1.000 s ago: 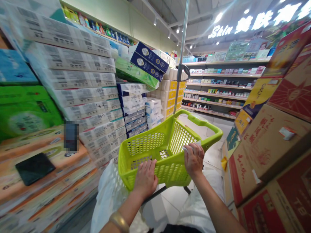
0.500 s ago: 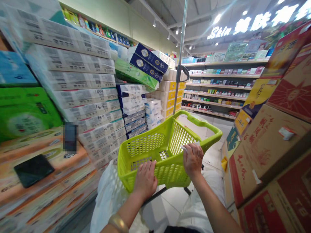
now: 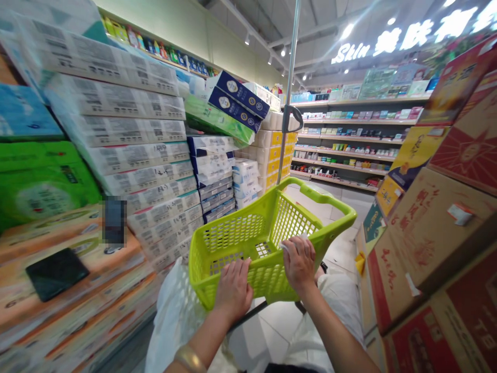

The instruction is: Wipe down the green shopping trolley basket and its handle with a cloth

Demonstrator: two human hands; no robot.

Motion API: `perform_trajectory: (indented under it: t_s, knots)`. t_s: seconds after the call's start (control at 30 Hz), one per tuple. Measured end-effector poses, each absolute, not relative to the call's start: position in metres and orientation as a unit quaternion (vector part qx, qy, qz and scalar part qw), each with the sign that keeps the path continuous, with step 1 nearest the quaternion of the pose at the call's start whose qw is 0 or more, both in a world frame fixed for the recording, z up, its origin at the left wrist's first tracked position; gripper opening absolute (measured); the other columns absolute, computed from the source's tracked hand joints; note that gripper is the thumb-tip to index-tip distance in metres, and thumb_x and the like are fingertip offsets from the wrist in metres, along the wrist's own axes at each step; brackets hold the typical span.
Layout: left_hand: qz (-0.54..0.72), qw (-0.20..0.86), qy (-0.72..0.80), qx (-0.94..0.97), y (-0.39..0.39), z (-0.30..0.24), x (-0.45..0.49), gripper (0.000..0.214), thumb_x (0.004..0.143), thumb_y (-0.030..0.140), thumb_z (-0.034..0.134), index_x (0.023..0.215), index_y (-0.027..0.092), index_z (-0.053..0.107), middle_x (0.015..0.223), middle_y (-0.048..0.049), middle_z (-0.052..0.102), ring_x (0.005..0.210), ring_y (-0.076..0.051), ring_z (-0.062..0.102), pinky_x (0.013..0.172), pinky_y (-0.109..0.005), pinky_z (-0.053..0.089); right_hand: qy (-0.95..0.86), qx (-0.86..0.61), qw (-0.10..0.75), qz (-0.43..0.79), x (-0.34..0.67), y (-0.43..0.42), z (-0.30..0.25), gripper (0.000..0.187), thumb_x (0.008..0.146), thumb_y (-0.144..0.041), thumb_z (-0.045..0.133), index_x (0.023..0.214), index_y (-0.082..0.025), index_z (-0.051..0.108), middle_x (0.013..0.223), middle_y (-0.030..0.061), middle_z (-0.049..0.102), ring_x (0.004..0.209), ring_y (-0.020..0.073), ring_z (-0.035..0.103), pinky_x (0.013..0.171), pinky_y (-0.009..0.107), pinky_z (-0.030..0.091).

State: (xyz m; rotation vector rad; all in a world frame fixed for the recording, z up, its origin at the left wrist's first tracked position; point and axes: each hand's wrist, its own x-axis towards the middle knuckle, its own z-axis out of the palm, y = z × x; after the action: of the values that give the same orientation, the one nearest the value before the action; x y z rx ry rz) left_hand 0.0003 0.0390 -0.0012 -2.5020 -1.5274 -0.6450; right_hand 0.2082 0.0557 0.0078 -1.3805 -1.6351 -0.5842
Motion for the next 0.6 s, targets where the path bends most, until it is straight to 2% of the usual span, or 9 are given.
perform_trajectory:
  t_s: [0.13,0.27,0.37,0.6]
  knots:
    - [-0.218,0.065,-0.515,-0.826,0.038,0.000,0.004,0.053,0.073,0.018,0.050,0.126,0.011,0.049,0.114,-0.0141,0.060,0.108,-0.029,0.052,0.098,-0.044,0.038,-0.665,-0.560,0.445,-0.215,0.184,0.052,0.002,0.019,0.093,-0.022,0.045,0.101,-0.023,0.062,0.105,0.0066,0.058,0.116,0.0229,0.045,0.109,0.044,0.025]
    - [-0.210,0.060,-0.517,-0.828,0.038,0.000,0.003,0.055,0.071,0.017,0.050,0.125,0.011,0.049,0.116,-0.0138,0.060,0.109,-0.029,0.051,0.099,-0.045,0.037,-0.721,-0.514,0.430,-0.178,0.155,0.047,-0.007,0.018,0.091,-0.022,0.049,0.103,-0.026,0.062,0.106,0.0042,0.059,0.113,0.0199,0.046,0.110,0.040,0.025]
    - [-0.207,0.057,-0.511,-0.832,0.038,0.000,0.002,0.056,0.071,0.017,0.050,0.127,0.012,0.047,0.117,-0.0136,0.059,0.109,-0.028,0.052,0.100,-0.045,0.036,-0.715,-0.514,0.435,-0.188,0.167,0.049,-0.004,0.017,0.091,-0.022,0.049,0.102,-0.026,0.062,0.103,0.0035,0.060,0.110,0.0190,0.048,0.109,0.039,0.026]
    - [-0.226,0.060,-0.514,-0.826,0.036,0.000,0.005,0.053,0.073,0.017,0.049,0.126,0.013,0.047,0.115,-0.0132,0.060,0.108,-0.028,0.052,0.099,-0.044,0.037,-0.635,-0.576,0.464,-0.223,0.196,0.053,0.005,0.021,0.093,-0.023,0.044,0.101,-0.023,0.063,0.108,0.0076,0.057,0.118,0.0234,0.043,0.108,0.045,0.027]
